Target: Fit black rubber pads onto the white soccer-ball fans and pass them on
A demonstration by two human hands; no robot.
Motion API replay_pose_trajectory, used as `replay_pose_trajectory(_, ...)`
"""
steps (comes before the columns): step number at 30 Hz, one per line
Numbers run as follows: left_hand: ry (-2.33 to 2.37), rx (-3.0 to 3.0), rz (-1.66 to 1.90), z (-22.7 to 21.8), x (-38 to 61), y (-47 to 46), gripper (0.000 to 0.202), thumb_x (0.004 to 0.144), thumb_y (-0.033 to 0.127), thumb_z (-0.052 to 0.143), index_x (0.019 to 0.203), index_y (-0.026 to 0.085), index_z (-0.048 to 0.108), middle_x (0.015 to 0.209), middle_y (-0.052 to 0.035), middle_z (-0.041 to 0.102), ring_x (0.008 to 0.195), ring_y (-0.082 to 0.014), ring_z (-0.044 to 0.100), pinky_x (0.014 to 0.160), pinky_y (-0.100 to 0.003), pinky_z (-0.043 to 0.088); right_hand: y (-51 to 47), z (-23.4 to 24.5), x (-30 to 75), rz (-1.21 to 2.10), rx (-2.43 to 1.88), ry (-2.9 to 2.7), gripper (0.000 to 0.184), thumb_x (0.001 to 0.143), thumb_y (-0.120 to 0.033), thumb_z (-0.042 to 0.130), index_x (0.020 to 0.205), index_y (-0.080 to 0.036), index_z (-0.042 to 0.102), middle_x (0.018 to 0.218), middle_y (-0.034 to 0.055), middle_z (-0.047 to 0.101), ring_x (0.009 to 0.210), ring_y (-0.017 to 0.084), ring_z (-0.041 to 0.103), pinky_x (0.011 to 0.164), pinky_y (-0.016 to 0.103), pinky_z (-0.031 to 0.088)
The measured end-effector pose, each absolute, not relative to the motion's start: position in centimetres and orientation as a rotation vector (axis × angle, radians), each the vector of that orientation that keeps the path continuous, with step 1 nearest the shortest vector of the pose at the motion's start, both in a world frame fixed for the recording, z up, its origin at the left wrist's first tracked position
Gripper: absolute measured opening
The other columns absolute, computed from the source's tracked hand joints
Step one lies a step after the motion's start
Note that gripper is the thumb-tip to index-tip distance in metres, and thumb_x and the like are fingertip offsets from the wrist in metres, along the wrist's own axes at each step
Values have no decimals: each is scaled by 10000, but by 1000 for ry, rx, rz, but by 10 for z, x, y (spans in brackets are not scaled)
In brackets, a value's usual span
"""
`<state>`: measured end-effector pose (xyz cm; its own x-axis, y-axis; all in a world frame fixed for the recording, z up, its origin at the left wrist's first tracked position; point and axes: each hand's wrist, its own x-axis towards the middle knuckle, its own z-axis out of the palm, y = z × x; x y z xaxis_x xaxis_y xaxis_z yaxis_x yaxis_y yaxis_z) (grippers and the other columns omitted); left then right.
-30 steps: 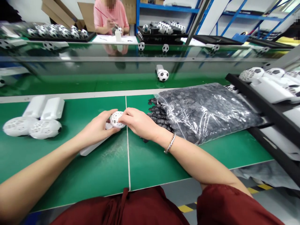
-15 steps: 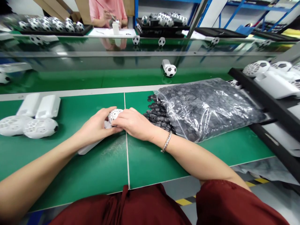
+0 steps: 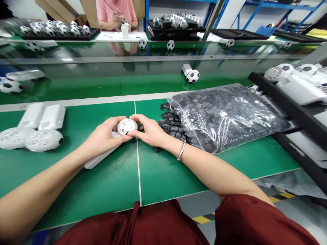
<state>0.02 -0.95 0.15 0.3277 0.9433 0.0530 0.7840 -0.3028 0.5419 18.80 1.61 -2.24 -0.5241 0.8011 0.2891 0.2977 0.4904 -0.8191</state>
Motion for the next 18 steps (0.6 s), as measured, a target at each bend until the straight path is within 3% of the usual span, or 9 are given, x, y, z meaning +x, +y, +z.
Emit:
replay_pose_trajectory(8,1560,2236,505,4,4,-11,554,729,502,569,1178,194,468,1092,-67,559,970,-247,547,820,-384,454,13,-24,187,949,-926,-2068,372,771,-303,602,1087,-175,456,1134,81,562,1013,199,557,646,264,503)
replay_pose_trajectory(18,1583,2169,495,2,3,-10,544,714,517,577,1158,227,458,1105,-53,555,970,-248,555,760,-366,474,17,-25,187,1015,-871,-2056,391,741,-301,627,1080,-183,473,1092,72,571,985,179,554,617,243,505)
